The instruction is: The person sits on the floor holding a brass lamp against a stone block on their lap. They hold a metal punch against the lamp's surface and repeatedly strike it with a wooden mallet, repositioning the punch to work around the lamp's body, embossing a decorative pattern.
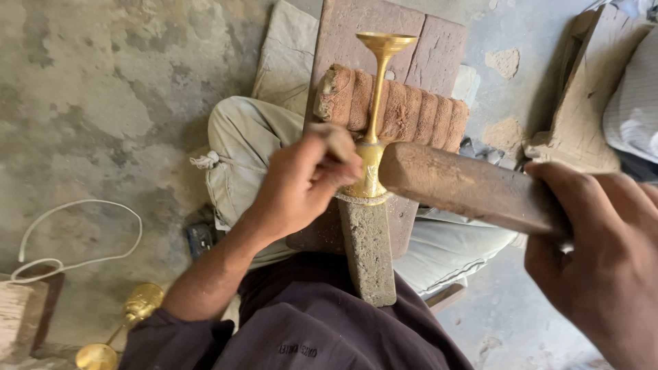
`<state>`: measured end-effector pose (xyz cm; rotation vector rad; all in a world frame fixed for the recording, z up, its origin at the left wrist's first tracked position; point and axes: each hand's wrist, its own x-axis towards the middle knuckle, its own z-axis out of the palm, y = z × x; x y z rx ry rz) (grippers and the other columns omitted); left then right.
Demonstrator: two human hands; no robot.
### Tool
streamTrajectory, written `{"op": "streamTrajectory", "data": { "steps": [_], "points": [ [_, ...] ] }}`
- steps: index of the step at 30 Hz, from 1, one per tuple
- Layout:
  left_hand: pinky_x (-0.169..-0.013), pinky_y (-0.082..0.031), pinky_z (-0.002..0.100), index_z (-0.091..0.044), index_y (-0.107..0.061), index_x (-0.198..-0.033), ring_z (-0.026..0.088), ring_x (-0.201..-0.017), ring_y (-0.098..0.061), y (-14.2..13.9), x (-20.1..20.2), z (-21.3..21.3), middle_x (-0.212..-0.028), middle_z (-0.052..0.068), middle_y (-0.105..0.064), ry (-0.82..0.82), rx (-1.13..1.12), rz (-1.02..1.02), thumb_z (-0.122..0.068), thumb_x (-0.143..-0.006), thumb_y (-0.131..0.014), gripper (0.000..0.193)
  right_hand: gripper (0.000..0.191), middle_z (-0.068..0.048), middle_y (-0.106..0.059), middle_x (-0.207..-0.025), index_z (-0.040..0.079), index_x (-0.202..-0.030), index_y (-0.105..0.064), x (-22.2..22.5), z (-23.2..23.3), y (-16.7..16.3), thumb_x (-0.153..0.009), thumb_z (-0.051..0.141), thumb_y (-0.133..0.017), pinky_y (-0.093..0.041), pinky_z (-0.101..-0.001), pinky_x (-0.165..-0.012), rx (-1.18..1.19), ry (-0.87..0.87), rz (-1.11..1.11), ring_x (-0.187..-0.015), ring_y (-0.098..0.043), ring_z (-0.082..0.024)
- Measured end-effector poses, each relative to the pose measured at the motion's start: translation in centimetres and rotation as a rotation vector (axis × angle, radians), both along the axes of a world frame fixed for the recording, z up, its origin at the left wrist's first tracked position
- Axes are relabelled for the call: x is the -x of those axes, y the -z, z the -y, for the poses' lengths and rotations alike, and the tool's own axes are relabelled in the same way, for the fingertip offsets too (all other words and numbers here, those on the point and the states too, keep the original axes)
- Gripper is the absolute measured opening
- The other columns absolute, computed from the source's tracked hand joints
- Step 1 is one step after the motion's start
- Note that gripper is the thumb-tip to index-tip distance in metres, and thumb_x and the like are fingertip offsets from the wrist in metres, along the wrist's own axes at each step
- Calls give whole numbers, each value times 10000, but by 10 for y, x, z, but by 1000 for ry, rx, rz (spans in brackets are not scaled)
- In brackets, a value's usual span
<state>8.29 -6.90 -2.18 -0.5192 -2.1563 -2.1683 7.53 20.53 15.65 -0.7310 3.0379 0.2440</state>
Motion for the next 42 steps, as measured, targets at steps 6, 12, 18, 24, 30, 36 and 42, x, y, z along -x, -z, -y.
{"op": "streamTrajectory", "data": {
  "steps": [6, 12, 18, 24, 30, 36, 42],
  "points": [
    [-770, -676, 272, -11, -528, -1336, 170, -994, -779, -32, -4, 7, -1164, 105, -747, -203, 203, 114, -116, -1019, -696, 373, 427, -175, -692, -798, -26, -1096, -685, -7, -44, 32, -862, 290, -850, -553, -381, -584, 61, 359, 198, -618, -678, -259],
    [-720, -682, 297, -78, -556, -1419, 186, -872, -812, -41, 15, -40, -988, 85, -808, 43, 403, 53, -154, -987, -725, 470, 436, -186, -673, -693, -44, -1064, -649, -7, -96, 71, -890, 306, -842, -569, -421, -530, 210, 661, 442, -514, -682, -278],
    [-644, -596, 391, -13, -541, -1334, 262, -776, -769, -34, 33, -79, -898, 151, -745, 196, 554, -16, -209, -967, -749, 465, 524, -189, -695, -1051, -71, -1293, -482, -10, -123, 92, -850, 104, -698, -566, -416, -755, 816, 362, 221, -916, -698, -287],
    [-630, -545, 436, 0, -530, -1211, 273, -737, -710, -32, 41, -86, -882, 151, -662, 336, 631, -22, -196, -1035, -684, 306, 647, -189, -671, -1063, 38, -1406, -526, 0, -121, 96, -791, -59, -702, -544, -482, -767, 521, 336, 129, -944, -675, -333],
    [-636, -521, 439, 3, -505, -1148, 293, -731, -686, -33, 45, -87, -883, 157, -641, 351, 607, -47, -184, -1049, -666, 266, 556, -120, -668, -1100, 45, -1374, -417, 11, -121, 107, -894, 56, -697, -586, -430, -766, 659, 429, 347, -940, -681, -256],
    [-601, -516, 419, -13, -528, -1097, 242, -662, -662, -31, 47, -87, -809, 125, -627, 364, 654, 18, -186, -1032, -676, 237, 638, -186, -678, -1138, -29, -1416, -428, 15, -123, 120, -838, -6, -700, -630, -427, -765, 808, 378, 318, -960, -702, -292],
    [-609, -507, 413, -9, -507, -1081, 224, -670, -637, -31, 48, -86, -814, 112, -595, 358, 599, -8, -181, -1037, -676, 245, 646, -216, -645, -1155, -38, -1429, -439, 16, -118, 119, -827, -33, -676, -609, -448, -732, 790, 378, 286, -940, -689, -320]
  ]
}}
